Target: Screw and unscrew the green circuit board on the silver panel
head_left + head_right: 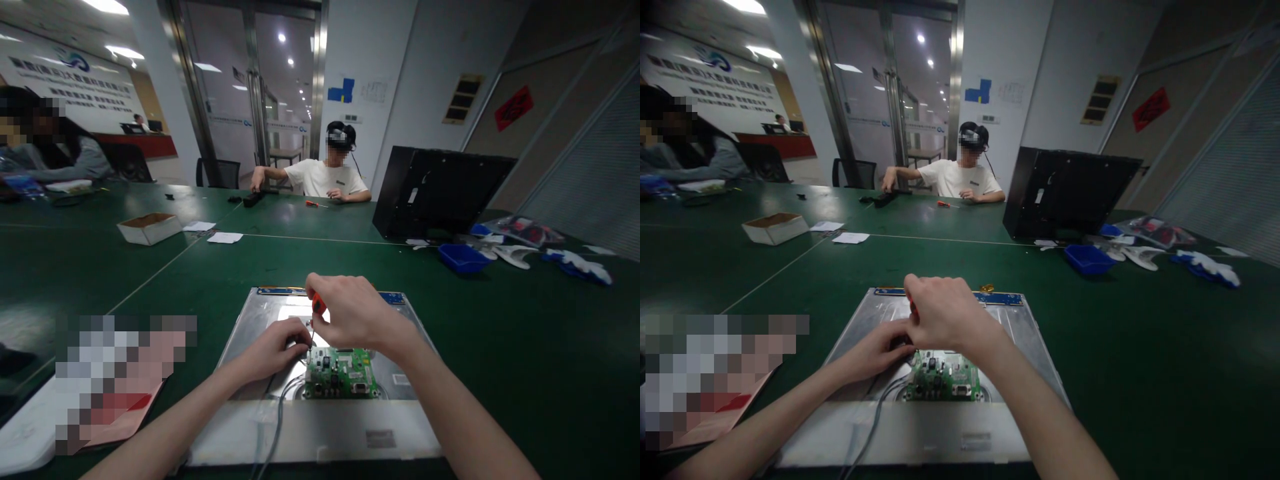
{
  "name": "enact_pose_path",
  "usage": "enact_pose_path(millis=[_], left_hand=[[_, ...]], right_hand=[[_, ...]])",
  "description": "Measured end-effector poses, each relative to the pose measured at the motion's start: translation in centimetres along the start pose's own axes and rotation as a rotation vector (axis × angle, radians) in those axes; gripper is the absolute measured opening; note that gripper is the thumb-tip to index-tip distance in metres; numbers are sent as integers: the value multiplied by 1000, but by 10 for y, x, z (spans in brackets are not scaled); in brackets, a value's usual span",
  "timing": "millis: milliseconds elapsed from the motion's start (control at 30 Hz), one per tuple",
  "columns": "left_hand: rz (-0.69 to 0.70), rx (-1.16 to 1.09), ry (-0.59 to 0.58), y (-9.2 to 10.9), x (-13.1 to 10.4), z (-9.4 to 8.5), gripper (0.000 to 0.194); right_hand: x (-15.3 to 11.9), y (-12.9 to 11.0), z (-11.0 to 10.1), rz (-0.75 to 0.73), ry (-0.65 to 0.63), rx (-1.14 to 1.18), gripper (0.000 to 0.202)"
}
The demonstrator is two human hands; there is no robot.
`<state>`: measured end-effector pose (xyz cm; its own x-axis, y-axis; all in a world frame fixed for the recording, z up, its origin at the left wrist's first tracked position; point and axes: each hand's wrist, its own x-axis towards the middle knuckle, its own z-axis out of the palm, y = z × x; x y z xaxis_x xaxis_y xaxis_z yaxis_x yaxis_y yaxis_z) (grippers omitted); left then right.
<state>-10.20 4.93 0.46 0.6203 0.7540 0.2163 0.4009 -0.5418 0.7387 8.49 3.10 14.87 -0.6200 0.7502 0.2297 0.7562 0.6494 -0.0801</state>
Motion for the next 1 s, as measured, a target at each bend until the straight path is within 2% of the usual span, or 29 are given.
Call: enact_pose_path(millis=[67, 167, 233, 333, 433, 533, 667, 800, 933, 1000], left_hand=[[-4, -14, 4, 0, 0, 0, 10], [-25, -6, -7, 2, -1, -1, 10], [-23, 17, -13, 4, 0, -1, 10], [-9, 34, -9, 3, 0, -1, 10], [5, 24, -7, 3, 0, -1, 11], [0, 26, -21, 4, 0, -1, 10], [17, 27, -17, 4, -1, -1, 12], [21, 24, 4, 4, -1, 0, 11], [1, 6, -9, 6, -1, -1, 10], [2, 17, -16, 6, -1, -2, 11]], right_hand=[[0, -1, -1, 4, 6, -16, 18], [2, -2, 2, 69, 27, -89, 30], [3, -2, 3, 84, 33, -103, 26], [0, 0, 1, 32, 8, -36, 14], [-1, 0, -1, 11, -18, -14, 17], [1, -2, 1, 77, 2, -103, 29], [1, -2, 1, 31, -2, -78, 15], [-2, 0, -1, -19, 17, -31, 18], [0, -2, 1, 48, 21, -91, 28], [1, -3, 1, 55, 12, -83, 20]])
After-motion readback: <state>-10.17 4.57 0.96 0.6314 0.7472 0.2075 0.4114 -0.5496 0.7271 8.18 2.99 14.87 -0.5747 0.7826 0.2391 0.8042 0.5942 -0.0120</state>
